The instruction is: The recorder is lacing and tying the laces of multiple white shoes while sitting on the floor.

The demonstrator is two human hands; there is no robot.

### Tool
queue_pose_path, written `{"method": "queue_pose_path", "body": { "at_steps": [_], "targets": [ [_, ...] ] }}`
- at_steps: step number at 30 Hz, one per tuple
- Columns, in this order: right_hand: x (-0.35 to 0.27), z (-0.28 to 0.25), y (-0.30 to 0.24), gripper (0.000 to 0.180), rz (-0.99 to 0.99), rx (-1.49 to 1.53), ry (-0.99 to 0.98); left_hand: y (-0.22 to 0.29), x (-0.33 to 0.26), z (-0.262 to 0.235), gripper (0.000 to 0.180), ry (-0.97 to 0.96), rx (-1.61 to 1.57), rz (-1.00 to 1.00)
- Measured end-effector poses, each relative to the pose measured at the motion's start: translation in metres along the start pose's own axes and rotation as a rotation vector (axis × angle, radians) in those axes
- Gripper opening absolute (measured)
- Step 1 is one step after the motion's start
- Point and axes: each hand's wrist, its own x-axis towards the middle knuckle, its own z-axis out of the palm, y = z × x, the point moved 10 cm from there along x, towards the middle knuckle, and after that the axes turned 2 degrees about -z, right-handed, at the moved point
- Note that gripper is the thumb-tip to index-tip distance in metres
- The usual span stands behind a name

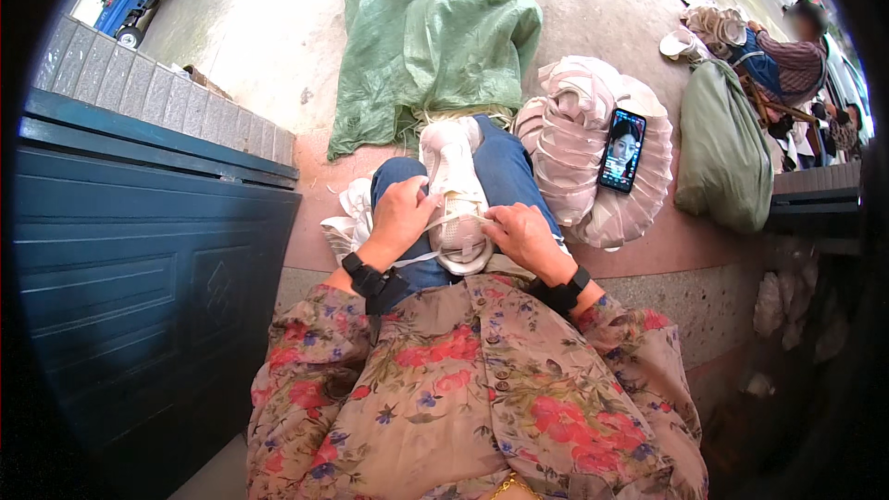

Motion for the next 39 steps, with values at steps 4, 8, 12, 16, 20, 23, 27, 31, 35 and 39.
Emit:
{"method": "queue_pose_path", "body": {
  "at_steps": [4,8,12,16,20,23,27,31,35,39],
  "targets": [
    [-0.002,0.005,0.006,0.021,0.015,0.014,-0.060,0.027,0.003,0.005,0.008,0.123,0.283,0.271],
    [-0.005,0.006,0.016,0.021,0.033,0.028,-0.066,0.033,-0.002,0.011,0.009,0.114,0.330,0.292],
    [-0.004,0.000,0.005,0.018,-0.060,0.050,-0.008,0.003,-0.006,0.003,0.009,0.171,0.176,0.101],
    [-0.018,-0.023,0.007,0.013,-0.101,-0.012,0.063,-0.005,-0.004,0.015,0.009,0.128,0.101,0.056],
    [-0.037,-0.055,0.011,0.017,-0.143,-0.115,0.138,0.006,-0.005,0.026,0.009,0.066,0.116,0.063],
    [-0.049,-0.066,0.009,0.016,-0.201,-0.189,0.170,0.007,-0.006,0.028,0.010,0.023,0.100,0.065],
    [-0.055,-0.069,0.010,0.010,-0.223,-0.251,0.230,0.005,-0.009,0.028,0.013,-0.032,0.078,0.018],
    [-0.056,-0.061,0.026,0.014,-0.160,-0.234,0.229,-0.001,-0.018,0.020,0.017,-0.091,0.135,-0.045],
    [-0.048,-0.050,0.023,0.022,-0.070,-0.264,0.108,0.002,-0.030,0.023,0.018,-0.194,0.207,0.045],
    [-0.029,-0.034,0.003,0.025,-0.145,-0.196,0.108,0.023,-0.036,0.016,0.017,-0.193,0.239,0.200]
  ]
}}
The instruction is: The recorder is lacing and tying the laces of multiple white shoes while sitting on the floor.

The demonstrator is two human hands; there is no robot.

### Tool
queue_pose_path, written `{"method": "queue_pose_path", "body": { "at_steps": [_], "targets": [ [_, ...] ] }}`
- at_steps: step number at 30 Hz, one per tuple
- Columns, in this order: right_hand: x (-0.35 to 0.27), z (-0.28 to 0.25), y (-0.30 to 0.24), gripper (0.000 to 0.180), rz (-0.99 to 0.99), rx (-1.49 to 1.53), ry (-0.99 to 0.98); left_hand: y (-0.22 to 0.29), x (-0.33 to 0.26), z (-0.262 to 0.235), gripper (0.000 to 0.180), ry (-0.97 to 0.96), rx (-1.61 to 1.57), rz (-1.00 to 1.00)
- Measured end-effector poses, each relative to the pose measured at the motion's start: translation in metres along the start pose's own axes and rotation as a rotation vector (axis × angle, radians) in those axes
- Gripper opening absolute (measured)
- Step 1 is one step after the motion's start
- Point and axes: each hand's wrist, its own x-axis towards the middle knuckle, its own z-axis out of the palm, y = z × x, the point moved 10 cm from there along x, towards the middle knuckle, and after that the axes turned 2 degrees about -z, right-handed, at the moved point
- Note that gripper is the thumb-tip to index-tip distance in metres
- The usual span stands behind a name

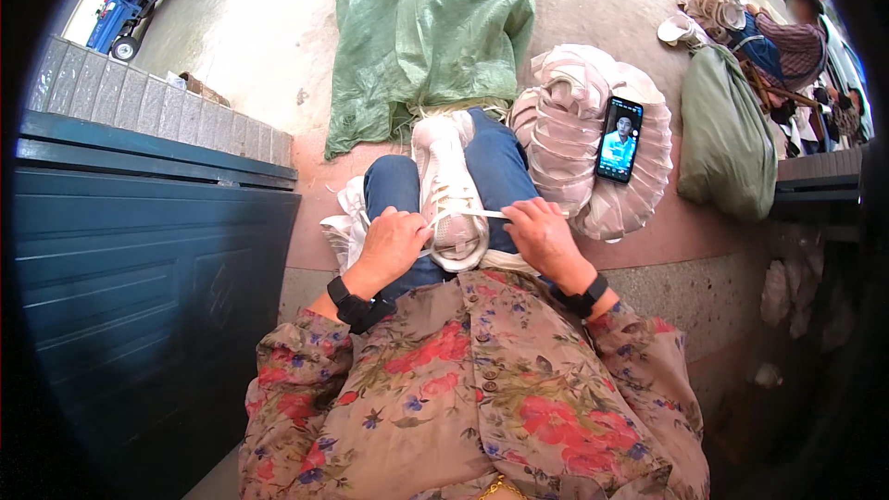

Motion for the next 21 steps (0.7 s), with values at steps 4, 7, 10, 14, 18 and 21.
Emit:
{"method": "queue_pose_path", "body": {
  "at_steps": [4,7,10,14,18,21],
  "targets": [
    [0.018,0.018,-0.013,0.021,-0.042,0.016,-0.009,0.019,-0.007,-0.001,0.016,-0.046,-0.003,0.096],
    [0.026,0.028,-0.012,0.015,-0.016,-0.024,-0.061,0.000,0.002,0.005,0.014,-0.036,-0.166,-0.038],
    [0.029,0.025,-0.011,0.008,-0.012,-0.046,-0.049,-0.019,0.018,0.003,0.015,0.010,-0.387,-0.249],
    [0.025,0.034,-0.007,0.012,0.002,0.017,-0.045,0.001,0.037,0.011,0.015,-0.003,0.020,-0.090],
    [0.025,0.039,-0.003,0.013,0.027,-0.006,-0.088,0.007,0.047,0.020,0.014,-0.145,0.197,-0.092],
    [0.026,0.047,-0.001,0.014,0.042,-0.017,-0.121,0.012,0.049,0.025,0.013,-0.118,0.275,-0.034]
  ]
}}
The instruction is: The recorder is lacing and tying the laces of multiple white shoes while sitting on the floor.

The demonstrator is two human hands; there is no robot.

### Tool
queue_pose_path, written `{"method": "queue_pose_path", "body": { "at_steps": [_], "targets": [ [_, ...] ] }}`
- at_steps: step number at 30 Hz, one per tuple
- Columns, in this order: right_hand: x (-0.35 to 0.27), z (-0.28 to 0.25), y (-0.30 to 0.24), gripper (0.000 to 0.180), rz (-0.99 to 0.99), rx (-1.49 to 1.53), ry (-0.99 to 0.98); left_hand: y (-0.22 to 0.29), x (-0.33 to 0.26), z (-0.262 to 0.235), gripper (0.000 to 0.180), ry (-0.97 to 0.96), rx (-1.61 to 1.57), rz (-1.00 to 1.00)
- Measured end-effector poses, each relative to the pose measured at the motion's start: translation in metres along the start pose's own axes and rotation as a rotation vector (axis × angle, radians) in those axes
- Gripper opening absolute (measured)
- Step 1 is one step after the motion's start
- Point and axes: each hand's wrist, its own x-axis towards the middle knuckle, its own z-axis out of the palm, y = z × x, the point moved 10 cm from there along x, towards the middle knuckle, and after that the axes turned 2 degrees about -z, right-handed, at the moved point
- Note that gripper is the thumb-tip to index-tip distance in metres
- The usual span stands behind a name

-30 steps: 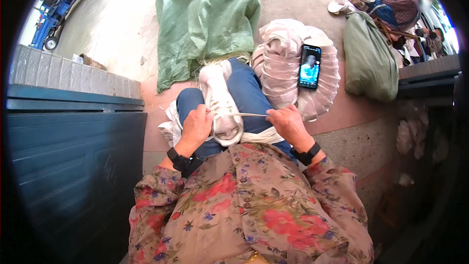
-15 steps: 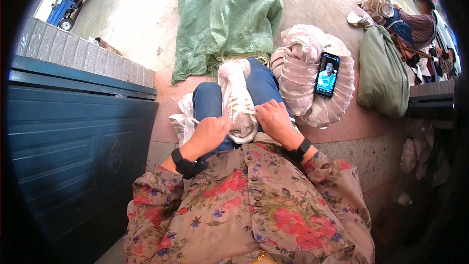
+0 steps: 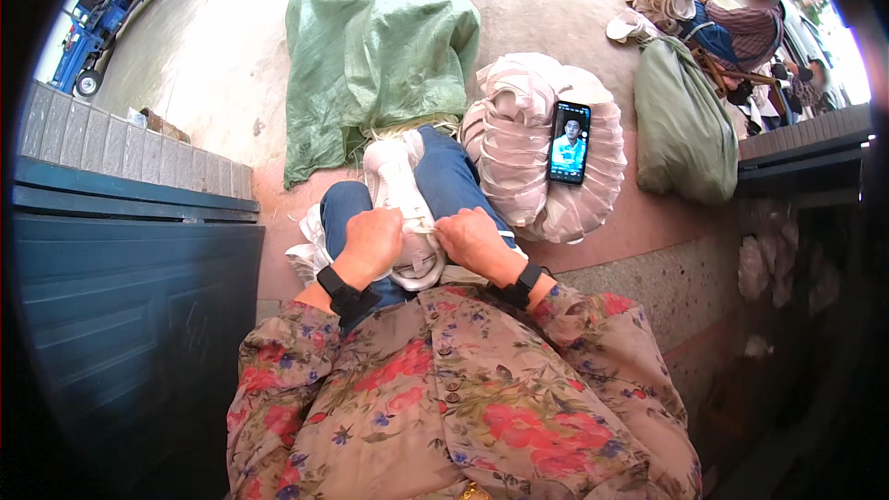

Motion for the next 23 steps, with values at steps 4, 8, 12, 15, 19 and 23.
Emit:
{"method": "queue_pose_path", "body": {
  "at_steps": [4,8,12,15,19,23],
  "targets": [
    [0.000,-0.003,-0.001,0.013,0.009,-0.023,-0.020,-0.014,-0.007,-0.019,0.010,0.203,-0.123,-0.095],
    [-0.002,-0.006,-0.001,0.013,-0.021,-0.024,0.018,-0.023,-0.014,-0.024,0.006,0.295,-0.283,-0.112],
    [0.000,-0.004,-0.001,0.014,-0.005,-0.047,-0.018,0.017,-0.020,-0.043,0.006,0.357,-0.125,0.237],
    [-0.001,-0.004,0.000,0.015,0.000,-0.023,-0.014,0.021,-0.016,-0.025,0.004,0.232,0.031,0.271],
    [-0.002,-0.007,0.000,0.015,-0.007,0.011,0.026,0.024,-0.018,-0.023,0.004,0.205,0.087,0.295],
    [-0.002,-0.005,0.002,0.016,0.002,0.021,0.009,0.019,-0.017,-0.023,0.011,0.220,0.089,0.182]
  ]
}}
